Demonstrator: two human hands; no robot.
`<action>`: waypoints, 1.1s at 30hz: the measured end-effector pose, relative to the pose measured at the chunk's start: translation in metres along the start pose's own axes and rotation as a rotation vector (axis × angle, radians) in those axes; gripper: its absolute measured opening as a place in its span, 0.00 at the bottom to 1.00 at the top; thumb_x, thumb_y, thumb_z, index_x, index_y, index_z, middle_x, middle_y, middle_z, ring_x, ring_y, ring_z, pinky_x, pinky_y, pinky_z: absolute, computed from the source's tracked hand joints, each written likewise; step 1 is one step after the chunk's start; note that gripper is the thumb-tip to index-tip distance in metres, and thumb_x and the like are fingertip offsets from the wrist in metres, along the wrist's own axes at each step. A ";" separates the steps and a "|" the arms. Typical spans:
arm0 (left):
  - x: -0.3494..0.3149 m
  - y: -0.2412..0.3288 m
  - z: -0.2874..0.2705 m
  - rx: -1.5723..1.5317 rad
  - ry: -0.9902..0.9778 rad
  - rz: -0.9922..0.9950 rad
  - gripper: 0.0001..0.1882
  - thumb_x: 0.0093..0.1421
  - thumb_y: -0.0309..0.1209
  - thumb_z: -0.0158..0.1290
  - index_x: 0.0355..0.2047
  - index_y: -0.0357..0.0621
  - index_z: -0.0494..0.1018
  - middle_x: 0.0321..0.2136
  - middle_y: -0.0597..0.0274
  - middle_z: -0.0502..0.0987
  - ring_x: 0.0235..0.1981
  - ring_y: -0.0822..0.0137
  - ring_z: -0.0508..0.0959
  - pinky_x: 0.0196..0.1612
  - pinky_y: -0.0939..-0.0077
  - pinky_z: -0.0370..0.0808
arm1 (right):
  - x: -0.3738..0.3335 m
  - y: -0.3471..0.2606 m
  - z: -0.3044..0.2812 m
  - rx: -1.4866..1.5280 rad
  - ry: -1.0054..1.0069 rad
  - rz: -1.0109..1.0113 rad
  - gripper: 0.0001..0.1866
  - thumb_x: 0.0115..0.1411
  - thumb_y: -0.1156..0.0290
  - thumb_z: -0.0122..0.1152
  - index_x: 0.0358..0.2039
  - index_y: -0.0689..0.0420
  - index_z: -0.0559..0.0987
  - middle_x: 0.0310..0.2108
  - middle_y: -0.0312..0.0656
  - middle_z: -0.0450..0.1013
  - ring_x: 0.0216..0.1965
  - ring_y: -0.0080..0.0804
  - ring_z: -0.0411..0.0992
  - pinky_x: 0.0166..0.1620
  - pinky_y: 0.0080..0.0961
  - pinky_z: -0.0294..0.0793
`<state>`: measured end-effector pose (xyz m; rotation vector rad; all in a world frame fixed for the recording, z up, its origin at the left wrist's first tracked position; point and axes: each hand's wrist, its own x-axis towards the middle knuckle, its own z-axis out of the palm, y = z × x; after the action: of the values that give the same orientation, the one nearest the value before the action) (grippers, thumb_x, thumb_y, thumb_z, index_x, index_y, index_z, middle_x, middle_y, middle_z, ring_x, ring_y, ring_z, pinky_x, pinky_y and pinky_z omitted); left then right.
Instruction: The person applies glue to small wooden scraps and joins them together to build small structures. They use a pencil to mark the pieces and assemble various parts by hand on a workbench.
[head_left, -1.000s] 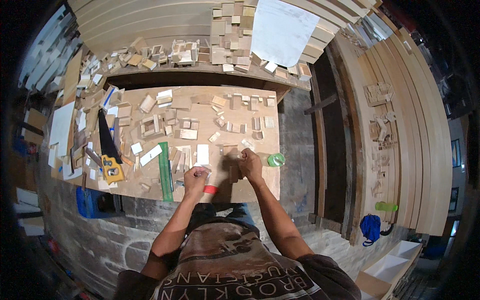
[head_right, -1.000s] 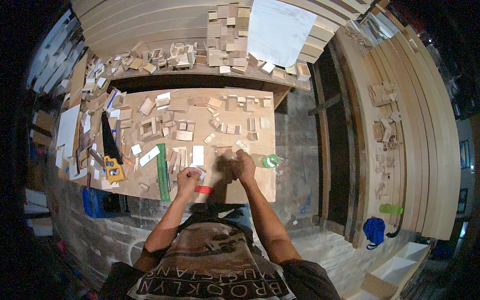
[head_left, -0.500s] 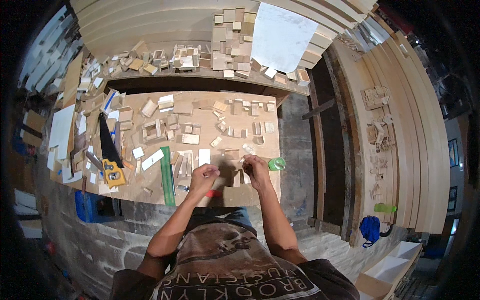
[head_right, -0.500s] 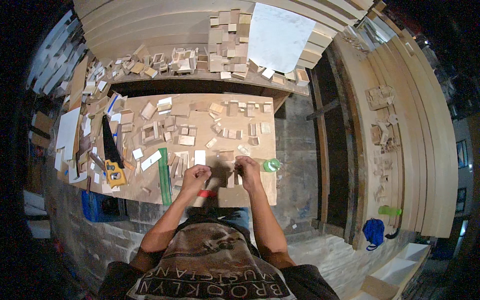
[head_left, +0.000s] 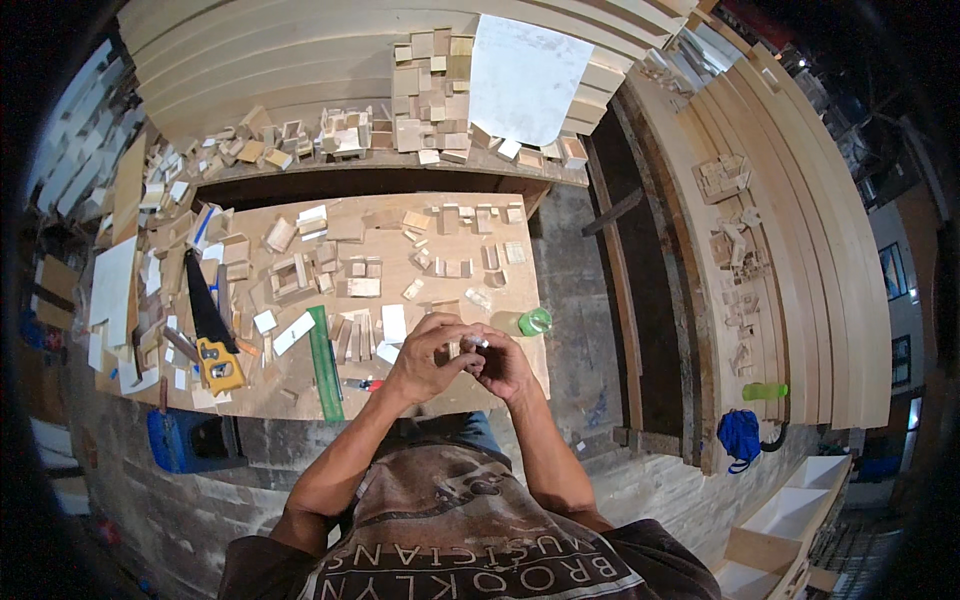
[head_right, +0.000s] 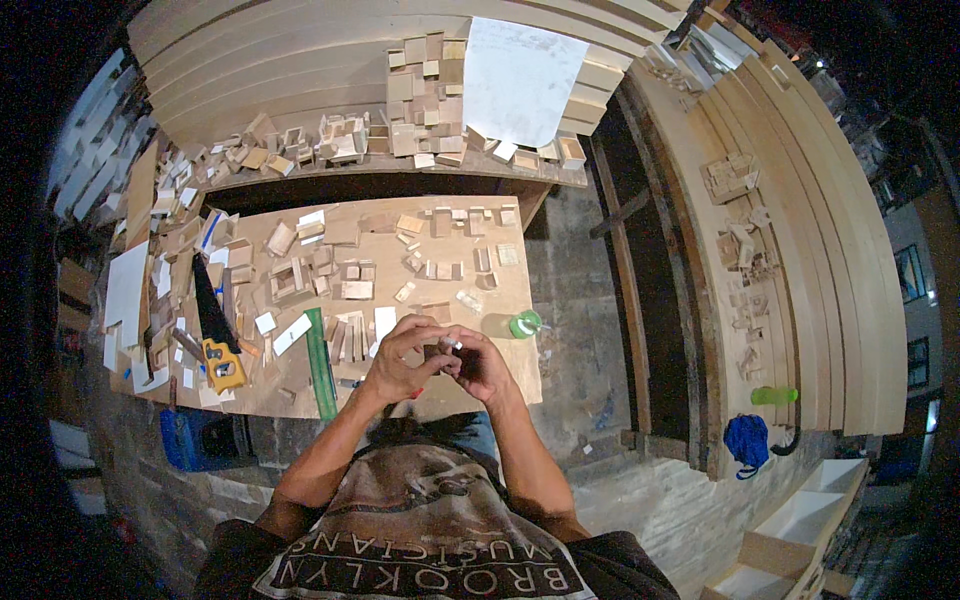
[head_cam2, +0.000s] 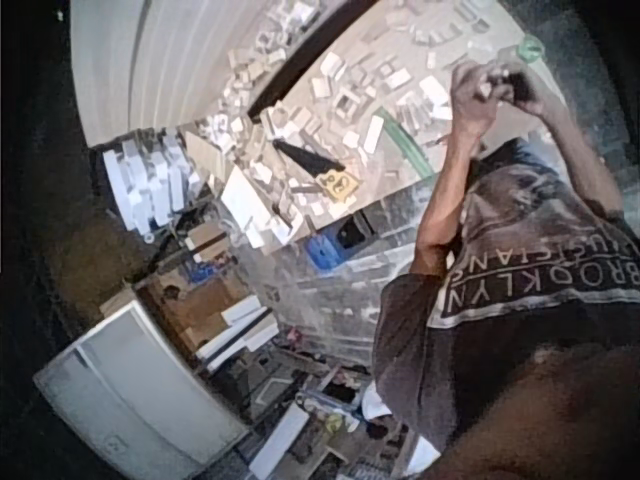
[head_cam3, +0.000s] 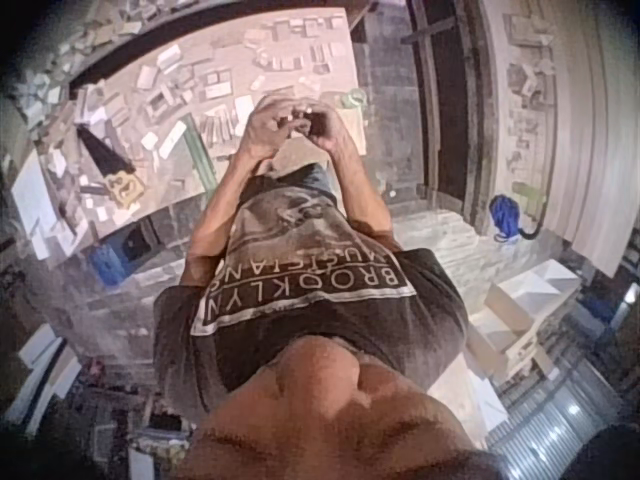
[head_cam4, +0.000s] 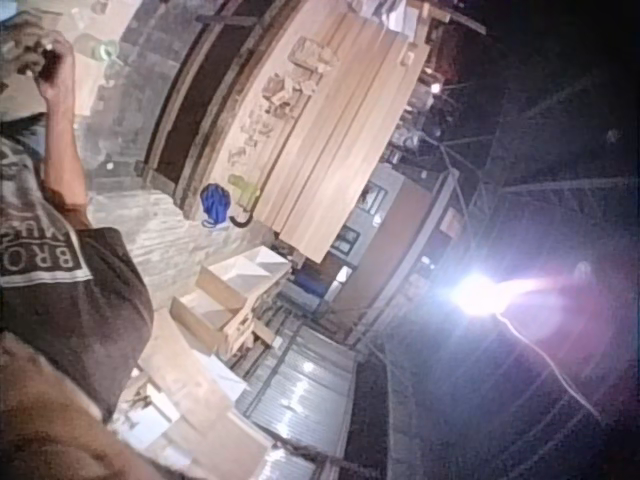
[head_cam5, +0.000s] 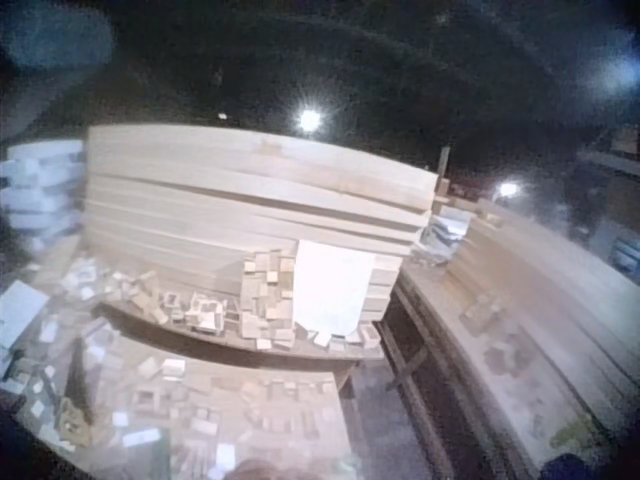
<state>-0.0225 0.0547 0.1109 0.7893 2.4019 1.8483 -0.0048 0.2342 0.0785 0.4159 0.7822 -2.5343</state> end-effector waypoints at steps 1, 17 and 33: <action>0.001 0.002 0.000 0.014 -0.005 0.026 0.22 0.50 0.27 0.66 0.47 0.48 0.78 0.43 0.57 0.76 0.41 0.63 0.77 0.39 0.73 0.76 | -0.002 0.000 0.003 -0.034 0.011 -0.001 0.07 0.62 0.70 0.56 0.36 0.59 0.76 0.28 0.37 0.72 0.21 0.19 0.64 0.25 0.17 0.65; -0.028 -0.036 0.012 -0.756 -0.003 -0.466 0.10 0.58 0.28 0.62 0.39 0.38 0.77 0.42 0.66 0.73 0.37 0.76 0.75 0.38 0.80 0.73 | -0.019 0.056 -0.005 -0.460 0.148 -0.484 0.08 0.61 0.78 0.65 0.39 0.62 0.76 0.32 0.38 0.76 0.33 0.25 0.73 0.39 0.24 0.74; 0.046 -0.149 0.003 0.518 -0.250 -0.087 0.37 0.42 0.29 0.69 0.54 0.34 0.68 0.53 0.47 0.71 0.57 0.47 0.68 0.60 0.60 0.67 | 0.080 0.067 -0.092 -1.085 0.781 -0.749 0.06 0.57 0.78 0.63 0.35 0.64 0.76 0.24 0.39 0.75 0.26 0.23 0.73 0.32 0.24 0.74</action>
<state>-0.1188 0.0494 -0.0116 0.8547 2.7109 1.0243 -0.0251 0.2129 -0.0577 0.8031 2.7918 -1.9385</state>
